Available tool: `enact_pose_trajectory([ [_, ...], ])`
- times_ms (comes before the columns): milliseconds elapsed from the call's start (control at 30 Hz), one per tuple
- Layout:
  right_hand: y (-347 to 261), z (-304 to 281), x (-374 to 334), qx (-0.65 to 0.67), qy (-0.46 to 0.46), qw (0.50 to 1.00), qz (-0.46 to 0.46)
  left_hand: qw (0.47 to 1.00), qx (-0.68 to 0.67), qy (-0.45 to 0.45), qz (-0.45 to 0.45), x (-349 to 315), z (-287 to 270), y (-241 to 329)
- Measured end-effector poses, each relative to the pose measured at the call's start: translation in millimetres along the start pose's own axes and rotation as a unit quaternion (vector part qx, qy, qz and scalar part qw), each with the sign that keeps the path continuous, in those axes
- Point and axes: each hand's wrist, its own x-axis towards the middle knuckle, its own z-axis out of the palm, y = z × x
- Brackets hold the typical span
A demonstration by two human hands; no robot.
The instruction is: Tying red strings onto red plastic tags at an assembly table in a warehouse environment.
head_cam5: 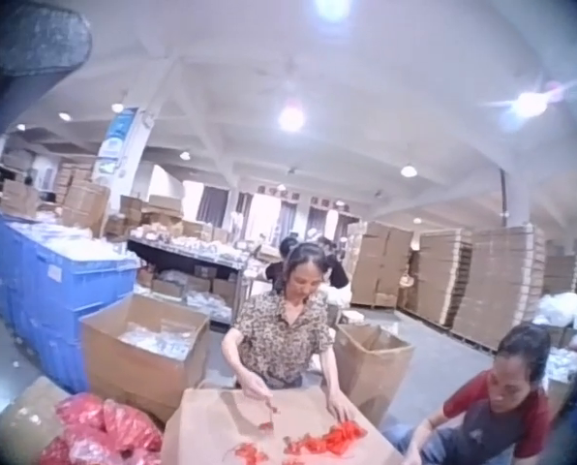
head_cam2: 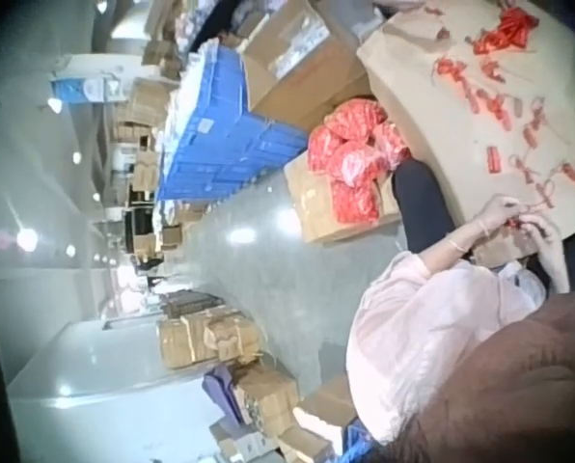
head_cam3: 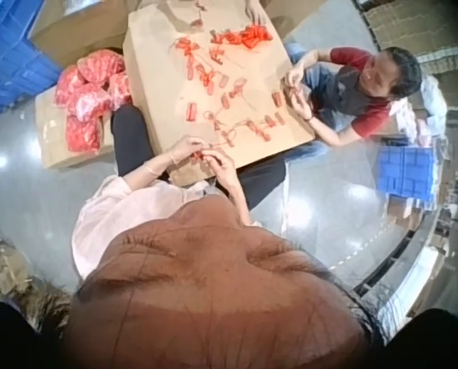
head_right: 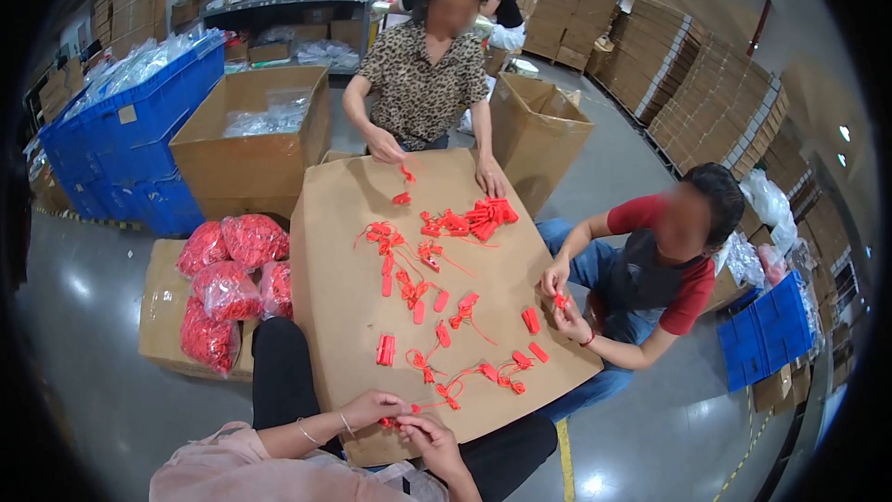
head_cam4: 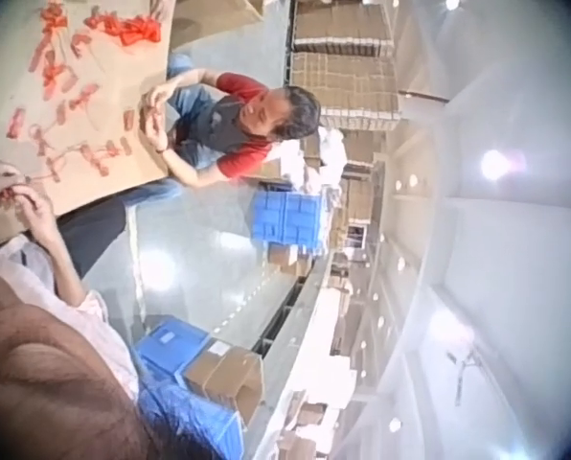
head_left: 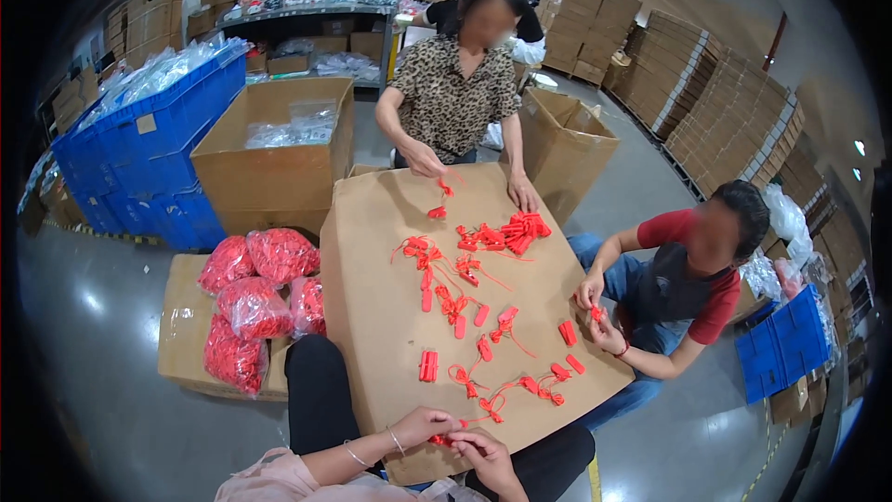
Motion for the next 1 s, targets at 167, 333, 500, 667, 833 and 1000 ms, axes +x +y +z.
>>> enact_pose_trajectory([
  [167,15,-7,2,0.078,-0.049,0.995,0.033,0.989,0.122,-0.082,0.01,-4,-12,-6],
  [333,15,-14,7,0.148,-0.027,0.987,0.054,0.975,0.148,-0.165,-0.016,-4,-12,4],
  [500,25,-23,12,0.234,-0.03,0.968,0.086,0.964,0.204,-0.172,-0.007,-9,-5,23],
  [667,23,-26,19,0.286,-0.046,0.951,0.109,0.982,0.144,-0.119,-0.039,-8,-13,14],
  [833,35,-37,15,0.281,-0.017,0.949,0.14,0.981,0.115,-0.14,-0.071,-6,-11,28],
  [1000,54,-35,17,0.276,0.039,0.948,0.15,0.981,-0.033,-0.157,-0.112,-7,-8,30],
])
